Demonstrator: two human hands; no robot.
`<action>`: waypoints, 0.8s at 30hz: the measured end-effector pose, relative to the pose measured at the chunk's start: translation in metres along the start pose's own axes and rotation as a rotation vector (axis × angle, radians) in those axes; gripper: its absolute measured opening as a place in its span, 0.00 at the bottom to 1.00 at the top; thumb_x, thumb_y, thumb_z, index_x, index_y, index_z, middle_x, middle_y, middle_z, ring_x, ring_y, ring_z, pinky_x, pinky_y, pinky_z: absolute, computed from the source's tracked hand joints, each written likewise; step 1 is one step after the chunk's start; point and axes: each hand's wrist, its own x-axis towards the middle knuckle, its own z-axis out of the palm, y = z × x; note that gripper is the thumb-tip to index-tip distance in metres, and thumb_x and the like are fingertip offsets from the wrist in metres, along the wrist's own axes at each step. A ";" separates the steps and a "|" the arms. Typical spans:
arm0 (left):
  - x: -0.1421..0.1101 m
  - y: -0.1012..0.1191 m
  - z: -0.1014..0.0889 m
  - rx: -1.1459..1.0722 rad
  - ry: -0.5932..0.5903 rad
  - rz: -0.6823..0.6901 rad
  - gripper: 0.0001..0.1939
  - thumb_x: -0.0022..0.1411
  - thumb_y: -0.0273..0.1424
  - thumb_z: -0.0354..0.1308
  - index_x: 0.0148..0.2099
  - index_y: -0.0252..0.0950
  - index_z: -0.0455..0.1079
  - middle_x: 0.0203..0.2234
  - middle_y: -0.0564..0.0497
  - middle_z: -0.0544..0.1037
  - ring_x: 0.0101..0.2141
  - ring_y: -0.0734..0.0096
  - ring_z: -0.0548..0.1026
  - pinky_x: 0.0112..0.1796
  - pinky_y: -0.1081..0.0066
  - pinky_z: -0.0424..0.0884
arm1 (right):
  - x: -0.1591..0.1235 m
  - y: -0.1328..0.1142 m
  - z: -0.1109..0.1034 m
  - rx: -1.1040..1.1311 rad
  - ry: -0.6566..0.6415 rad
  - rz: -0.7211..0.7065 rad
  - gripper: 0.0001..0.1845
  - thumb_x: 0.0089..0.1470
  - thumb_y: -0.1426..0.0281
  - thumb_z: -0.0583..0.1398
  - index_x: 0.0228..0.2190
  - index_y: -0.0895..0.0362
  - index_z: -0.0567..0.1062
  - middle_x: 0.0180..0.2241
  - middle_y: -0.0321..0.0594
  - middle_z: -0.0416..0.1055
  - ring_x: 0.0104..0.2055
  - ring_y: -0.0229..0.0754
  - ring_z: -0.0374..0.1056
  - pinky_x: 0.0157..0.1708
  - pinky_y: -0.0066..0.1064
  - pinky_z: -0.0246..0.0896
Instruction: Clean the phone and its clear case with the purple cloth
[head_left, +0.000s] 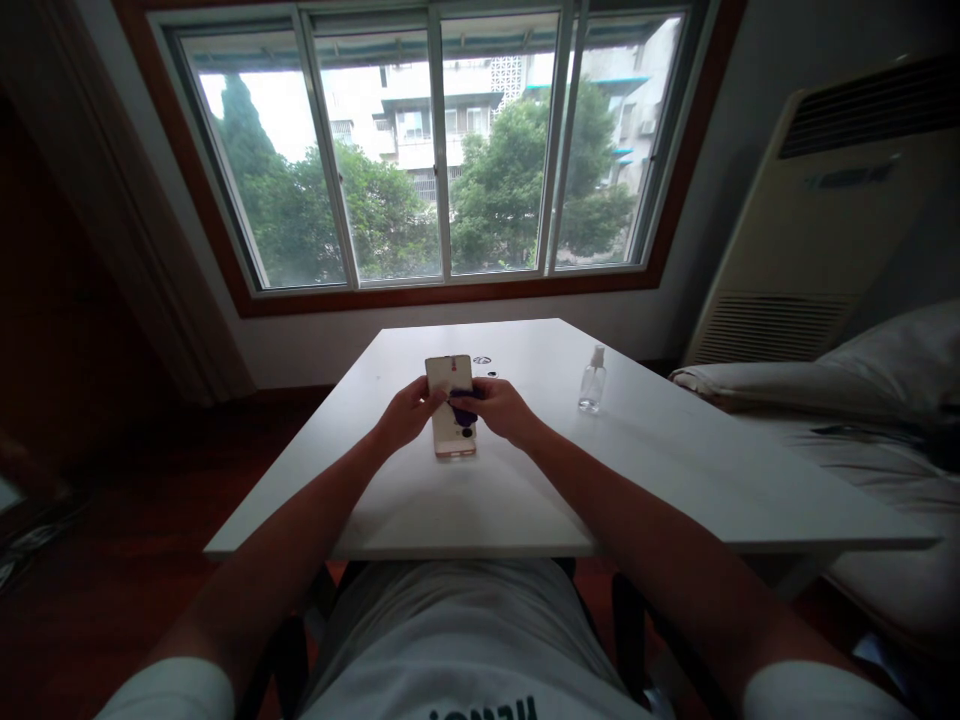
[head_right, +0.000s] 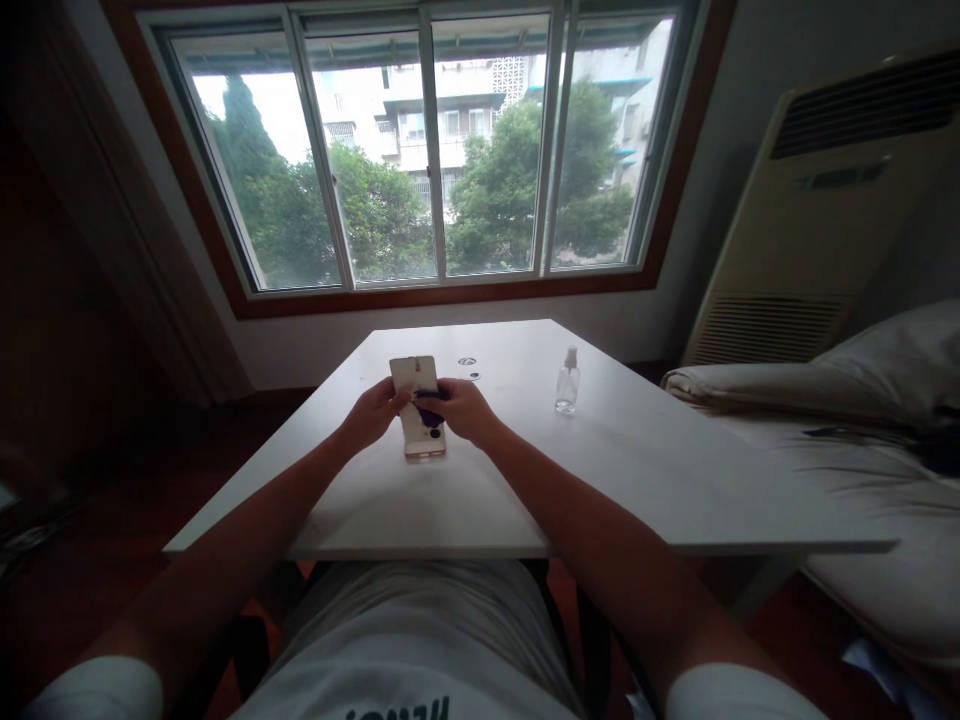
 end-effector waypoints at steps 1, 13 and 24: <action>0.000 -0.001 0.000 0.002 -0.015 -0.013 0.25 0.61 0.47 0.63 0.53 0.35 0.74 0.41 0.43 0.79 0.40 0.59 0.76 0.40 0.64 0.73 | 0.000 -0.003 0.000 0.035 0.022 -0.012 0.24 0.41 0.59 0.73 0.38 0.61 0.80 0.32 0.41 0.78 0.31 0.41 0.73 0.33 0.32 0.71; -0.005 0.004 -0.001 0.079 -0.194 -0.107 0.23 0.62 0.47 0.62 0.51 0.35 0.77 0.43 0.43 0.81 0.42 0.55 0.77 0.41 0.61 0.73 | -0.003 -0.026 -0.004 0.375 0.158 -0.032 0.25 0.39 0.63 0.76 0.40 0.60 0.80 0.41 0.46 0.79 0.42 0.47 0.76 0.47 0.38 0.74; -0.002 0.005 -0.006 0.088 -0.137 -0.142 0.23 0.59 0.49 0.64 0.45 0.34 0.78 0.35 0.44 0.80 0.34 0.63 0.76 0.34 0.66 0.70 | 0.009 -0.029 -0.026 0.538 0.321 -0.023 0.23 0.40 0.68 0.75 0.39 0.60 0.80 0.41 0.44 0.79 0.41 0.44 0.76 0.48 0.36 0.75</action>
